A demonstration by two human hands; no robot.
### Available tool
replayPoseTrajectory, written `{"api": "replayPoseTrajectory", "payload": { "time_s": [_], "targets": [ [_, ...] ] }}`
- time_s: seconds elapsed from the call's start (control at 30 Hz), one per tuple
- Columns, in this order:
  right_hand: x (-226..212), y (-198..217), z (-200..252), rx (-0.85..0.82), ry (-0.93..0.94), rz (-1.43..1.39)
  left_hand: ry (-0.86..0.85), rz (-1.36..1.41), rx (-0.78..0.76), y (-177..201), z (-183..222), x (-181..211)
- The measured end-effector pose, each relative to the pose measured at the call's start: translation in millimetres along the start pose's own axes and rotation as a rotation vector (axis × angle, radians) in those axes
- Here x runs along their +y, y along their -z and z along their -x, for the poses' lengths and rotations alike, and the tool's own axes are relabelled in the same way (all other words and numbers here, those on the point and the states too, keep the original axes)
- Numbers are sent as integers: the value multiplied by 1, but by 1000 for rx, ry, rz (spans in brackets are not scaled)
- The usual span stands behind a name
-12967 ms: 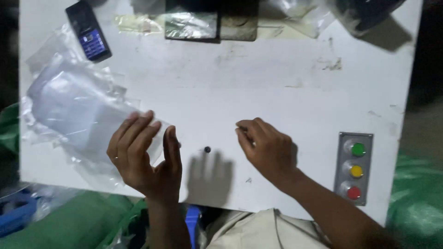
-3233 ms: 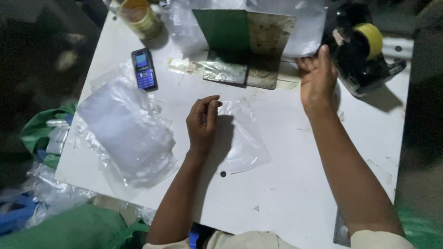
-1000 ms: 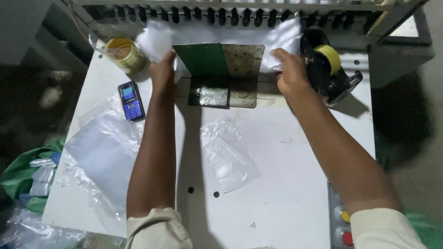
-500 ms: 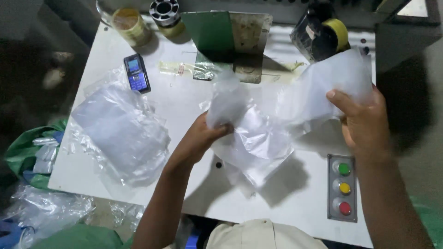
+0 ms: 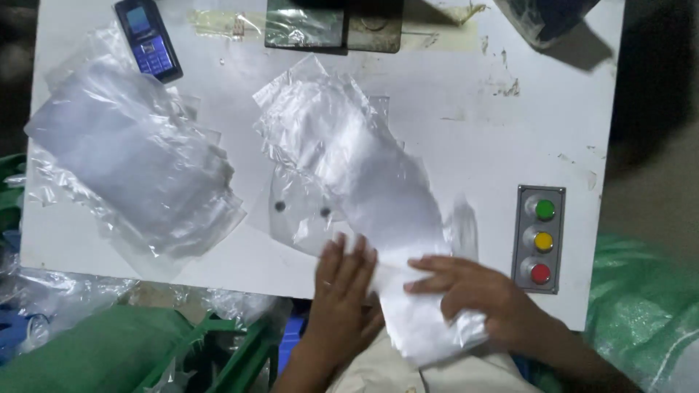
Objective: Folding small plastic bags and stacking them on a workbench in a factory setting
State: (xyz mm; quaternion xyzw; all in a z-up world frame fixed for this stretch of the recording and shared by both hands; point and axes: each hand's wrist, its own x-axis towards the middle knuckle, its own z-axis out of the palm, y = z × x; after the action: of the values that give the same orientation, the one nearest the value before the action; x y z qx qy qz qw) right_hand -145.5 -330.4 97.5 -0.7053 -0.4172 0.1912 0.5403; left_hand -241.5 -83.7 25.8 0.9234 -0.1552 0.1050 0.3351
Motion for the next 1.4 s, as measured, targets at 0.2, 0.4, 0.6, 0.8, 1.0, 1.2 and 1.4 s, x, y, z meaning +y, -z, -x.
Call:
{"api": "replayPoseTrajectory", "payload": {
  "time_s": [0.2, 0.4, 0.6, 0.8, 1.0, 1.2, 1.4],
  "targets": [
    [26, -7, 26, 36, -875, -115, 140, 694, -269, 10, 6, 21],
    [-4, -22, 27, 27, -188, 229, 668, 983, -281, 15, 7, 31],
    [13, -36, 42, -28, -521, 123, 680, 711, -140, 24, -28, 50],
    [-31, -3, -21, 936, -862, -61, 420, 464, 451, 27, -36, 53],
    [-17, 11, -35, 1274, -302, -73, 508, 829, 178, 13, -66, 63],
    [-13, 3, -48, 1283, -277, -267, 851, 1610, -194, -18, -88, 67],
    [11, 37, -38, 1393, -281, -341, 885, 1309, -42, -5, -87, 64]
  ]
}}
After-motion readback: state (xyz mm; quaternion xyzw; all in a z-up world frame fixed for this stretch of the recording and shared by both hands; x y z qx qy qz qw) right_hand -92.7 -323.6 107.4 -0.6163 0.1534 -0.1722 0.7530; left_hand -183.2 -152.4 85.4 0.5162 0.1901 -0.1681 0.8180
